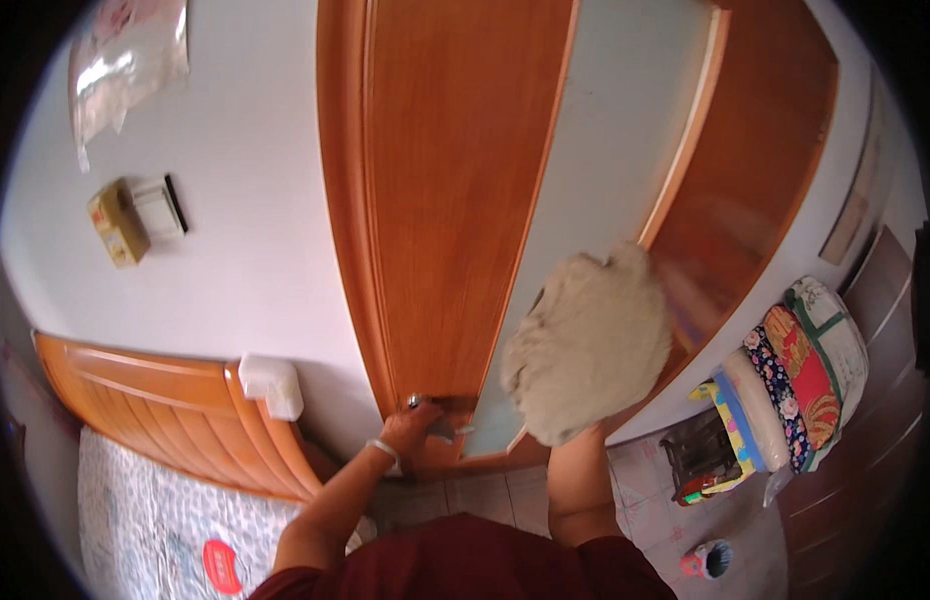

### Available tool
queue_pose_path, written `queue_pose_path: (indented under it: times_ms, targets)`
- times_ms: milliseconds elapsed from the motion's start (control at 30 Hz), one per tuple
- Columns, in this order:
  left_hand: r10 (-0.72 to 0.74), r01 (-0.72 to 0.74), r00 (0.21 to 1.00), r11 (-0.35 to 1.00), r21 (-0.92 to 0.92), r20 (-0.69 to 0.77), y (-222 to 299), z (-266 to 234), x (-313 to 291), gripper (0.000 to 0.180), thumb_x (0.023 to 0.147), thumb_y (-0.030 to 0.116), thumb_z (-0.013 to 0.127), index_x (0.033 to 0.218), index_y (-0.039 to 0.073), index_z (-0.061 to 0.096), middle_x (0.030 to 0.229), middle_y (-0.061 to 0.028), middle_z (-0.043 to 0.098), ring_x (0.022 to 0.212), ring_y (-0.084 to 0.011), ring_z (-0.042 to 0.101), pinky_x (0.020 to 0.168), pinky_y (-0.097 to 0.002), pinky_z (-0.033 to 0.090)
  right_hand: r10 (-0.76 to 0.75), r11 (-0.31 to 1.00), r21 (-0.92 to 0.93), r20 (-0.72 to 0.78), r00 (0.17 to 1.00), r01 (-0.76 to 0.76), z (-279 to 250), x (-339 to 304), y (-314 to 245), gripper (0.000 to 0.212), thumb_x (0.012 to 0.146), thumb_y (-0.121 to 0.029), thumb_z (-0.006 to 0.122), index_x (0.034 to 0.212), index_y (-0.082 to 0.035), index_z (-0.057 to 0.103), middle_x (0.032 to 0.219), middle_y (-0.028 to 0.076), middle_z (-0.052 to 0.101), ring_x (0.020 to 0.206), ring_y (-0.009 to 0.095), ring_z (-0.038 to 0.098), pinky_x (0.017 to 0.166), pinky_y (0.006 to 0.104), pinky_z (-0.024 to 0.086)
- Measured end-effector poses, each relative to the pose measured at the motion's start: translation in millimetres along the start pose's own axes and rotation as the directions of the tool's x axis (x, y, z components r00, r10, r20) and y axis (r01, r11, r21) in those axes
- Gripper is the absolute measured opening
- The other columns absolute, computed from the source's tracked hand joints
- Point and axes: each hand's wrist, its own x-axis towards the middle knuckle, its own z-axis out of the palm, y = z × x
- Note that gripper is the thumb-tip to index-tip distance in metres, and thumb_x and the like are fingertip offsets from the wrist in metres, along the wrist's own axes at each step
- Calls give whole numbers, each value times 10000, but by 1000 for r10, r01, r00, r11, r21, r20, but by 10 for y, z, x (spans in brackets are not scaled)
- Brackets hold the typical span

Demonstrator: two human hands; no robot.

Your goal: The person wipes the surface of a wooden door with a cloth, moving methodically from top to bottom and across different sections. The person uses a cloth to wipe the door's surface, including the frame and glass panel, repeatedly covering the same areas.

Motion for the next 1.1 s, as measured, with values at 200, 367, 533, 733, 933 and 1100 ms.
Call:
queue_pose_path:
  times_ms: [200, 367, 533, 733, 933, 1100]
  targets:
    - [21, -20, 997, 1000, 3, -70, 66, 98, -37, 357, 842, 137, 679, 1192, 207, 665, 1181, -44, 666, 1026, -309, 700, 777, -474, 580, -174, 928, -334, -2, 985, 164, -55, 0, 10, 645, 871, -305, 715, 1411, 2, 539, 1386, 148, 602, 1270, 348, 578, 1064, 487, 481]
    - [7, 1, 997, 994, 108, -80, 14, 170, -48, 301, 841, 143, 662, 1133, 205, 705, 1160, -62, 637, 1026, -321, 679, 757, -475, 583, -219, 67, -860, 481, 849, 505, -170, 275, 223, 474, 826, -194, 822, 1244, -40, 663, 1262, 133, 662, 1151, 317, 641, 994, 451, 497]
    - [53, -46, 990, 997, 56, -131, -81, 390, 74, 228, 856, 154, 644, 1072, 184, 706, 1127, -96, 639, 1015, -354, 668, 792, -502, 579, 129, -542, -660, 547, 827, 520, -802, 483, 730, 393, 914, -253, 747, 1266, -97, 667, 1339, 90, 640, 1225, 304, 608, 1034, 468, 487]
    - [-52, 27, 988, 985, -168, -147, -241, 440, 29, 243, 871, 301, 671, 1100, 228, 705, 1112, -97, 650, 883, -393, 690, 723, -537, 579, 348, -845, -66, 686, 639, 531, -679, 1293, 768, 478, 1026, -326, 550, 1422, -60, 509, 1378, 118, 591, 1252, 277, 597, 1051, 418, 526]
    - [132, -66, 960, 963, 260, -246, -509, 1012, 117, 454, 857, 261, 669, 1303, 214, 599, 1359, -121, 516, 1193, -395, 527, 723, -443, 600, 149, -703, -268, 851, 504, 659, 345, 2285, 447, 495, 992, -361, 604, 1363, -47, 512, 1300, 132, 591, 1160, 291, 609, 939, 463, 540]
    - [219, -52, 968, 647, 761, -120, -748, 1391, 231, 610, 852, 175, 641, 1449, 173, 516, 1548, -157, 409, 1382, -382, 464, 722, -381, 612, 176, -762, -113, 912, 371, 638, 1261, 3128, 176, 342, 964, -389, 616, 1023, -56, 674, 1073, 138, 619, 943, 295, 590, 797, 474, 477]
